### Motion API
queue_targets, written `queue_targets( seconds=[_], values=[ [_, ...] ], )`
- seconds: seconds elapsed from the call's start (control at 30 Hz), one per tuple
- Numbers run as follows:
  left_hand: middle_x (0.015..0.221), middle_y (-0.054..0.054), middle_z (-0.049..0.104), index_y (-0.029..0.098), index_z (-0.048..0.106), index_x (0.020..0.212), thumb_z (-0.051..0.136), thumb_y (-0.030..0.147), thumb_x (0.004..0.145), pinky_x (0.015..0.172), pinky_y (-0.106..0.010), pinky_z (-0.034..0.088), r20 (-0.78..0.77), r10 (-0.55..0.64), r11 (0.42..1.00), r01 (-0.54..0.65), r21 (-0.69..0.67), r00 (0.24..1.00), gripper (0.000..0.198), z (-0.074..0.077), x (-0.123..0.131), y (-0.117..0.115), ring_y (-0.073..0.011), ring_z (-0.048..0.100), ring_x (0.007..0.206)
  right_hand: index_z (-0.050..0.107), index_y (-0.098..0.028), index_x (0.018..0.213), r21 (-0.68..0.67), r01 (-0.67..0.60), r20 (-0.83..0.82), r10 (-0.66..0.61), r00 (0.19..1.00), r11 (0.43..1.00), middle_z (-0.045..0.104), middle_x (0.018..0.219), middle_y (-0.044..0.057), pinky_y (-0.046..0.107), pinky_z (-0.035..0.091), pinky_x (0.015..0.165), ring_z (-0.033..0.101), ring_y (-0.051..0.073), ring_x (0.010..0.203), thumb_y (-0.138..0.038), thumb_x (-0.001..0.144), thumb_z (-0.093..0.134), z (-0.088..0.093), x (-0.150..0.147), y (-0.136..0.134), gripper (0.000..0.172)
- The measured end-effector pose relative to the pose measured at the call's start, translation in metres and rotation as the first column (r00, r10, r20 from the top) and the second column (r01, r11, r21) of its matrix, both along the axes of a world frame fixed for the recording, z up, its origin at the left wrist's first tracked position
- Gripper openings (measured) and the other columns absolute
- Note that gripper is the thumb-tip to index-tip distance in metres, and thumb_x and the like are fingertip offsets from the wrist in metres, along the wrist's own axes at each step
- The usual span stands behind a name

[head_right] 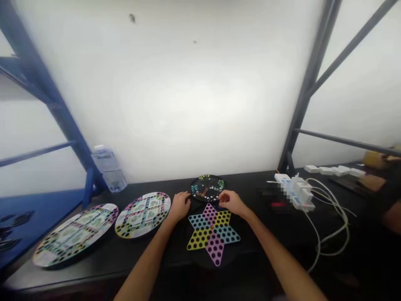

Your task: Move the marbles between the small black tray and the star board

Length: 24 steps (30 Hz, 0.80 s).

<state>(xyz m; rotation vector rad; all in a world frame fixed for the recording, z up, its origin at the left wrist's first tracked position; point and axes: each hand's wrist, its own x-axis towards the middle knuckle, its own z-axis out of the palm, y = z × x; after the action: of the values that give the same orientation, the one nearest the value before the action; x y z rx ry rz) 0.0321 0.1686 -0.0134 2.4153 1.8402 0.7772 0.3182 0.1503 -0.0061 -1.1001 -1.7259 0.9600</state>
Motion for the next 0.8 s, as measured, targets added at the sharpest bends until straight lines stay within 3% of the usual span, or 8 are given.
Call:
queue_targets(
  seconds=[0.43, 0.67, 0.8],
  values=[
    [0.132, -0.011, 0.063, 0.018, 0.067, 0.119, 0.049, 0.017, 0.088, 0.111, -0.044, 0.031, -0.001, 0.003, 1.0, -0.003, -0.006, 1.0, 0.036, 0.0007, 0.0001, -0.0004, -0.0262, 0.052, 0.127, 0.07, -0.016, 0.08, 0.004, 0.07, 0.067, -0.07, 0.995, 0.998, 0.07, 0.076, 0.003, 0.027, 0.049, 0.067, 0.061, 0.015, 0.068, -0.026, 0.064, 0.074, -0.008, -0.0047, 0.0028, 0.019],
    [0.13, -0.012, 0.064, 0.017, 0.068, 0.117, 0.049, 0.017, 0.088, 0.111, -0.045, 0.031, -0.006, 0.002, 1.0, -0.002, 0.001, 1.0, 0.035, -0.0015, -0.0005, 0.0015, -0.0275, 0.053, 0.125, 0.072, -0.016, 0.076, -0.023, 0.091, 0.097, -0.088, 0.991, 0.996, 0.072, 0.076, 0.004, 0.028, 0.05, 0.07, 0.064, 0.017, 0.071, -0.024, 0.064, 0.075, -0.0037, -0.0054, -0.0002, 0.014],
    [0.13, -0.012, 0.064, 0.017, 0.068, 0.118, 0.049, 0.017, 0.088, 0.11, -0.044, 0.032, -0.011, -0.004, 1.0, 0.004, 0.007, 1.0, 0.035, 0.0007, -0.0005, -0.0001, -0.0265, 0.054, 0.125, 0.075, -0.016, 0.078, -0.02, 0.041, 0.107, -0.039, 0.993, 0.999, 0.074, 0.08, 0.006, 0.029, 0.051, 0.075, 0.067, 0.019, 0.077, -0.028, 0.071, 0.072, -0.0027, -0.0023, -0.0021, 0.014]
  ],
)
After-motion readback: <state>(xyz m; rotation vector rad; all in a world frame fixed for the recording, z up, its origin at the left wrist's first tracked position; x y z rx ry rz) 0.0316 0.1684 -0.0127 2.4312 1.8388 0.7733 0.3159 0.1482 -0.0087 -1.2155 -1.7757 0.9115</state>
